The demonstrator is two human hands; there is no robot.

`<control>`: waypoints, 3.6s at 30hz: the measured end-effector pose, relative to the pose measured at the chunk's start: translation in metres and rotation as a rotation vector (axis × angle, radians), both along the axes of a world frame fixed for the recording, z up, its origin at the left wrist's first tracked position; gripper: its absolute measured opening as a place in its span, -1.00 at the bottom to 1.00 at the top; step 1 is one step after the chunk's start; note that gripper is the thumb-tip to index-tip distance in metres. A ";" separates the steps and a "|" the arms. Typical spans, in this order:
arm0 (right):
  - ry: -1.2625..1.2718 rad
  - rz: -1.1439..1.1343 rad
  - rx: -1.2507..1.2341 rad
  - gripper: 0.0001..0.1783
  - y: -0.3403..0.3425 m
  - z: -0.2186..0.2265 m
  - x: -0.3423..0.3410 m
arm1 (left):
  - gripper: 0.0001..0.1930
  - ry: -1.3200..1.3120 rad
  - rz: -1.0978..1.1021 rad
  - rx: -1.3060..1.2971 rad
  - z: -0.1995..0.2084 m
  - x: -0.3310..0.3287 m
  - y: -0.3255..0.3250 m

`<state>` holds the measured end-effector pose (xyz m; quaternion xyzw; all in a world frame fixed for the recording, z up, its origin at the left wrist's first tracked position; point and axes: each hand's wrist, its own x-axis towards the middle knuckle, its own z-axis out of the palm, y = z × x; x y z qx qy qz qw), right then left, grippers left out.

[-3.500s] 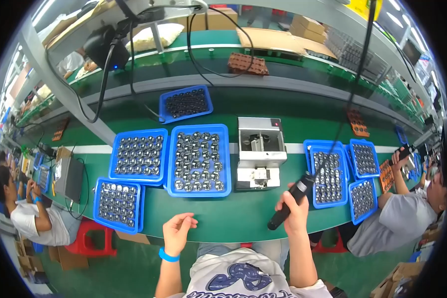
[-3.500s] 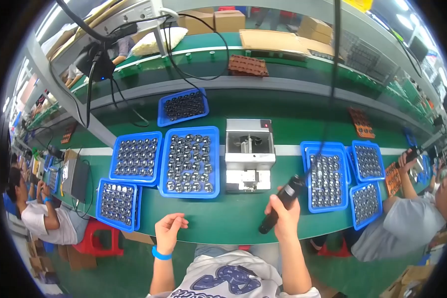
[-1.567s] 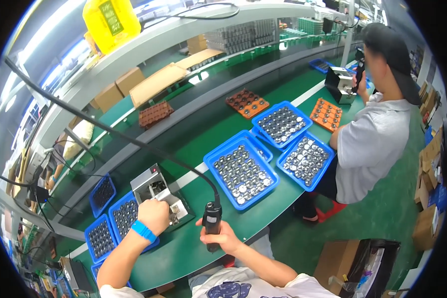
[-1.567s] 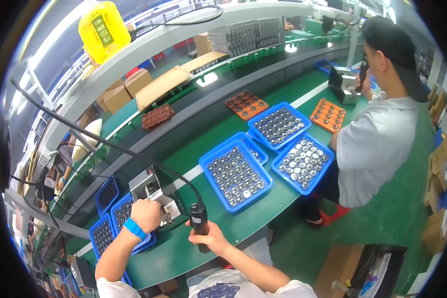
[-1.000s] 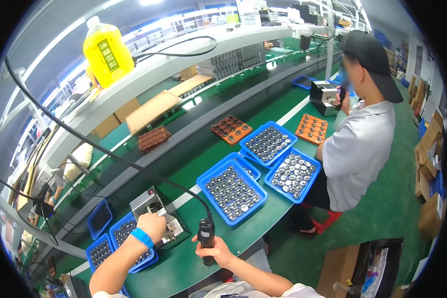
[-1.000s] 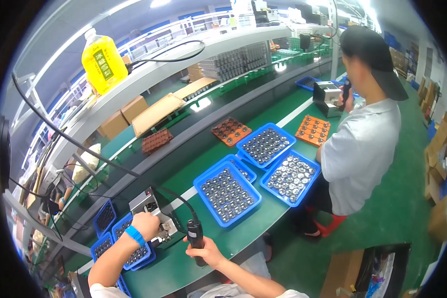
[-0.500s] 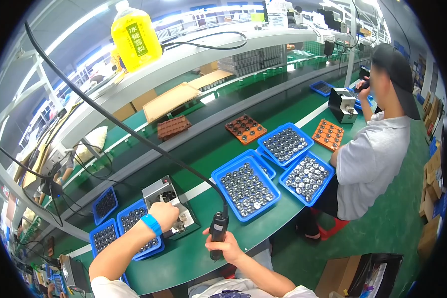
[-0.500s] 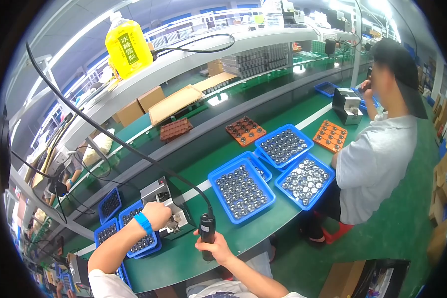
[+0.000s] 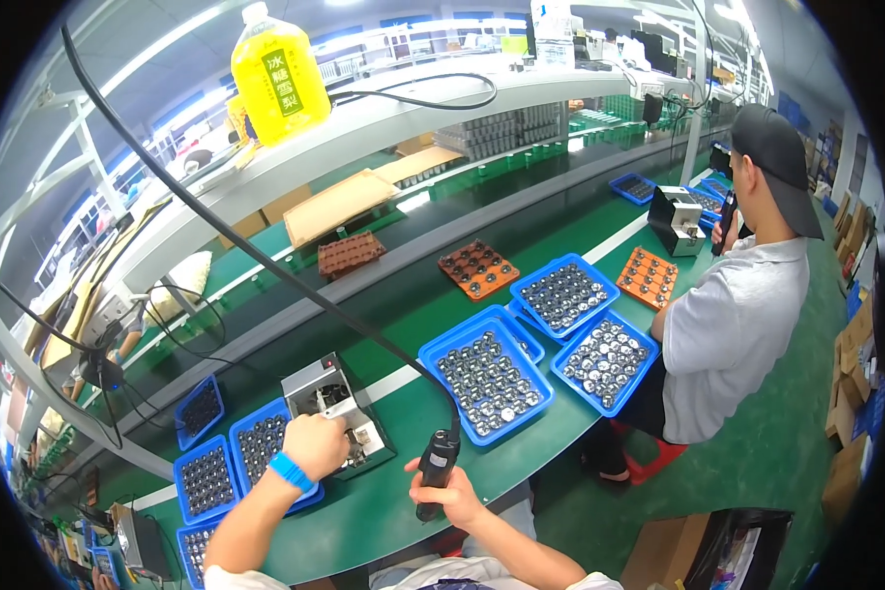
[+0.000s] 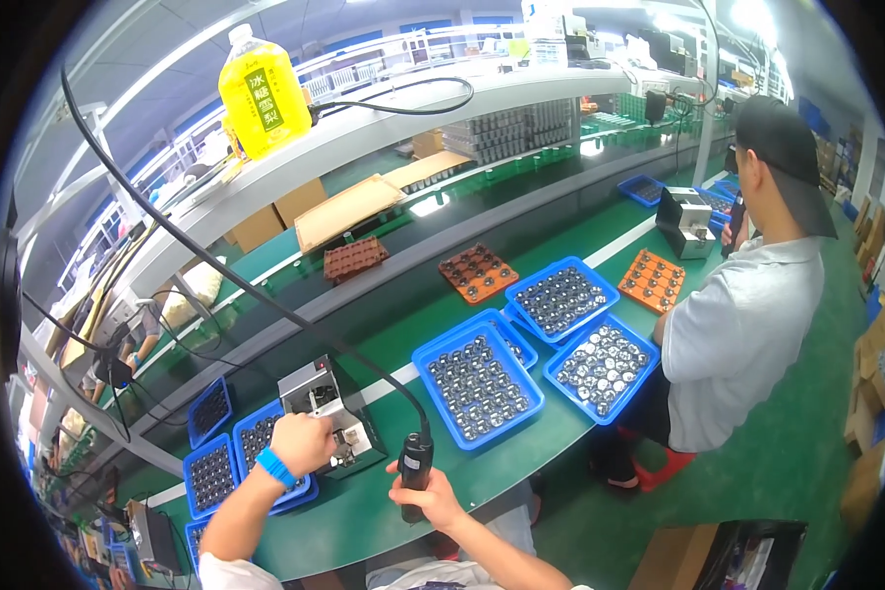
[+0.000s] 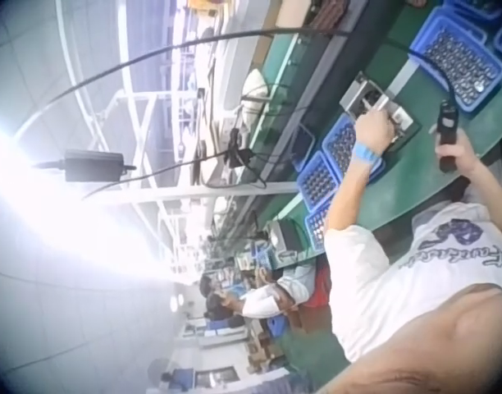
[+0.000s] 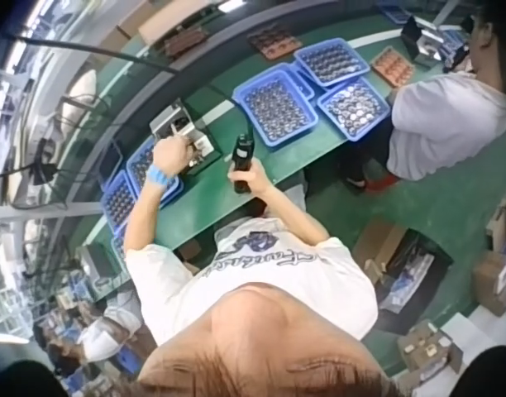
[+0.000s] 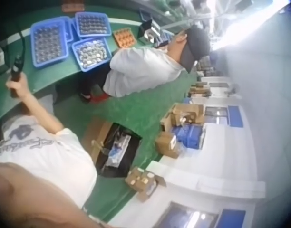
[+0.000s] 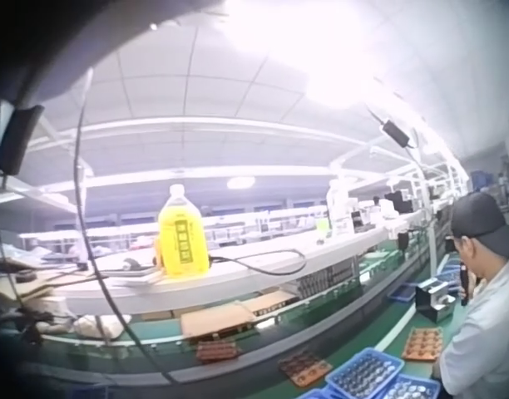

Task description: The person screws electronics components into a base plate using an electric screwdriver.

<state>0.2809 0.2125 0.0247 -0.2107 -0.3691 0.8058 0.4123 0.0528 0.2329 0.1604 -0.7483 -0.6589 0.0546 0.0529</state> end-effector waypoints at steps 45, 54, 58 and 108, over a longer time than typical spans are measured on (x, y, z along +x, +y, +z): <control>-0.136 -0.092 -0.012 -0.50 -0.002 0.012 -0.008 | -0.86 0.017 -0.014 -0.051 -0.016 -0.022 0.015; -0.096 -0.208 0.023 -0.56 -0.007 0.015 -0.001 | -0.85 0.001 0.010 0.069 -0.010 -0.001 -0.008; 0.165 -0.348 0.114 -0.55 -0.003 0.041 0.007 | -0.90 -0.929 0.158 0.139 -0.018 0.005 -0.061; 0.395 -0.308 0.070 -0.68 -0.004 0.087 -0.010 | -0.68 -1.530 0.117 0.255 -0.069 0.066 -0.123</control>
